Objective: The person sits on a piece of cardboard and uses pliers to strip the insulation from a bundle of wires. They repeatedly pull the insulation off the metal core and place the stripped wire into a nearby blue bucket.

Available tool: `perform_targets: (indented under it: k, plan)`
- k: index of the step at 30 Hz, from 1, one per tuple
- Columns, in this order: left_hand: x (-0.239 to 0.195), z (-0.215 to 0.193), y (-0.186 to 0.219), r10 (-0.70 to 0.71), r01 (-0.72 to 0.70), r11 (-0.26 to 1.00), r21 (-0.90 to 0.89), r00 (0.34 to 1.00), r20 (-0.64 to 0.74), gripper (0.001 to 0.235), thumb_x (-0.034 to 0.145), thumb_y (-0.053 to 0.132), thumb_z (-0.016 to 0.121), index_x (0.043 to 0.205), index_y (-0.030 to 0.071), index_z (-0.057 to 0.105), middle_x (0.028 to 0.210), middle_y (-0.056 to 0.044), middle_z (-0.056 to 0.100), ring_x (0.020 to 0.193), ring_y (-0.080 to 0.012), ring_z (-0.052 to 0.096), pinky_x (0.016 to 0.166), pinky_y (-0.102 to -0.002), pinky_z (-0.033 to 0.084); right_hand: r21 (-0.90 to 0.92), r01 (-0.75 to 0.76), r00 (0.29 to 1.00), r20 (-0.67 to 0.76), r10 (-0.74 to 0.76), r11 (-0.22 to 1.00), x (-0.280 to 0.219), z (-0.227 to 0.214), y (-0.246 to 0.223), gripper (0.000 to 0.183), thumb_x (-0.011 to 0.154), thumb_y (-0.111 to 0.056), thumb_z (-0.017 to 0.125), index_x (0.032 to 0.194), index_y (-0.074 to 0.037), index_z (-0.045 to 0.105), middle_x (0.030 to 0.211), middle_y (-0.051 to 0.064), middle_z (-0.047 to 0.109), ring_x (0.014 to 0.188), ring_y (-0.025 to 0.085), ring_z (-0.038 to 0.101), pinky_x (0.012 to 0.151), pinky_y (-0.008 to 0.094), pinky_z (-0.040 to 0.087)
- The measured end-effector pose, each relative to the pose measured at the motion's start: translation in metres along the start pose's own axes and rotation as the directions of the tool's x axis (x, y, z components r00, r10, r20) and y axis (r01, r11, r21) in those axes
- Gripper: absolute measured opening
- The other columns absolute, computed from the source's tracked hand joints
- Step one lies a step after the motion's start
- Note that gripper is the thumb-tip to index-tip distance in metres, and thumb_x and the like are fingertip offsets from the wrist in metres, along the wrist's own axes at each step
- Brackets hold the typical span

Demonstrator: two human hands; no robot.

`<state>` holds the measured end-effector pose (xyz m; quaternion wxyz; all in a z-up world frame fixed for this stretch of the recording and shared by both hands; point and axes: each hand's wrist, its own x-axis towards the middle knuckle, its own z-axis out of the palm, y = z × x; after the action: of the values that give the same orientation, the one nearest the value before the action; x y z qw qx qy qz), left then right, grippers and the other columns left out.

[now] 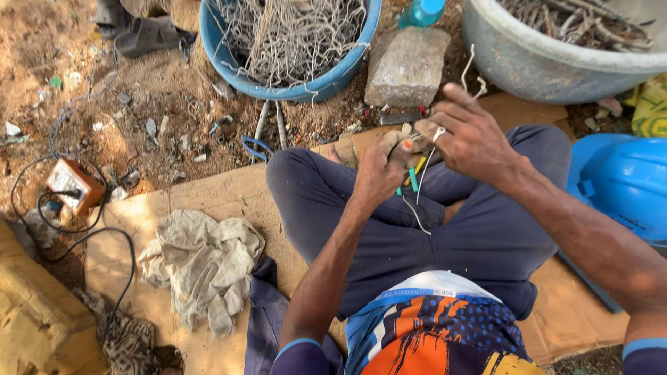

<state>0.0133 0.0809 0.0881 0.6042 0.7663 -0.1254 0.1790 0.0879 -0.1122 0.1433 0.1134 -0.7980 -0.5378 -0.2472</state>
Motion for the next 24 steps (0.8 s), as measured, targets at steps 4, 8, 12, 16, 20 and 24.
perform_targets:
  k: [4,8,12,16,20,24]
  plan:
    - [-0.001,0.002,0.013,-0.049,0.064,0.992,0.105,0.989,-0.138,0.02,0.106,0.018,0.059,0.101,0.002,0.069,0.075,-0.007,0.066,0.066,-0.0111,0.062,0.062,-0.029,0.047,0.082,-0.058,0.998,-0.011,0.059,0.995,-0.004,0.012,0.0,0.033,0.075,-0.002,0.066,0.107,0.001,0.07,0.103,0.017,0.073,0.094,0.03,0.07,0.085,0.046,0.052]
    - [-0.001,0.037,0.014,-0.139,0.059,0.952,-0.301,0.958,-0.25,0.025,0.111,0.021,0.056,0.099,0.002,0.067,0.076,-0.002,0.059,0.068,-0.0076,0.052,0.061,-0.025,0.043,0.528,-0.324,0.782,-0.318,0.536,0.785,-0.007,0.047,-0.043,0.009,0.104,-0.005,0.058,0.108,0.0,0.064,0.099,0.014,0.066,0.093,0.033,0.063,0.083,0.045,0.052]
    - [-0.005,0.059,0.002,-0.083,-0.056,0.923,-0.382,0.938,-0.337,0.03,0.115,0.026,0.052,0.1,0.003,0.065,0.083,0.003,0.059,0.075,-0.0059,0.05,0.068,-0.023,0.045,0.847,-0.455,0.452,-0.047,0.891,0.276,-0.003,0.068,-0.078,0.018,0.113,-0.01,0.053,0.104,0.0,0.063,0.089,0.013,0.061,0.079,0.029,0.056,0.071,0.039,0.05]
    - [-0.009,0.041,-0.011,-0.181,0.046,0.862,-0.504,0.958,-0.221,0.028,0.112,0.028,0.054,0.101,0.004,0.065,0.083,0.004,0.059,0.072,-0.0022,0.049,0.062,-0.019,0.041,0.656,-0.347,0.74,-0.248,0.626,0.671,-0.005,0.05,-0.068,0.014,0.109,-0.011,0.056,0.11,0.001,0.064,0.103,0.016,0.066,0.092,0.032,0.066,0.084,0.04,0.053]
    - [-0.01,0.023,-0.012,-0.176,0.046,0.887,-0.459,0.954,-0.244,0.021,0.107,0.027,0.06,0.103,0.006,0.06,0.083,0.004,0.06,0.068,-0.0012,0.049,0.059,-0.017,0.043,0.393,-0.361,0.824,-0.289,0.487,0.845,-0.011,0.029,-0.055,0.023,0.105,-0.013,0.058,0.122,0.002,0.065,0.116,0.022,0.066,0.106,0.04,0.065,0.093,0.045,0.052]
    - [-0.006,0.024,-0.009,-0.285,0.123,0.774,-0.622,0.943,-0.169,0.022,0.106,0.029,0.06,0.108,0.008,0.053,0.082,0.005,0.054,0.064,-0.0009,0.046,0.051,-0.016,0.038,0.527,-0.425,0.791,-0.18,0.585,0.736,-0.013,0.037,-0.052,0.023,0.107,-0.016,0.062,0.125,-0.002,0.067,0.119,0.016,0.069,0.105,0.036,0.071,0.091,0.042,0.056]
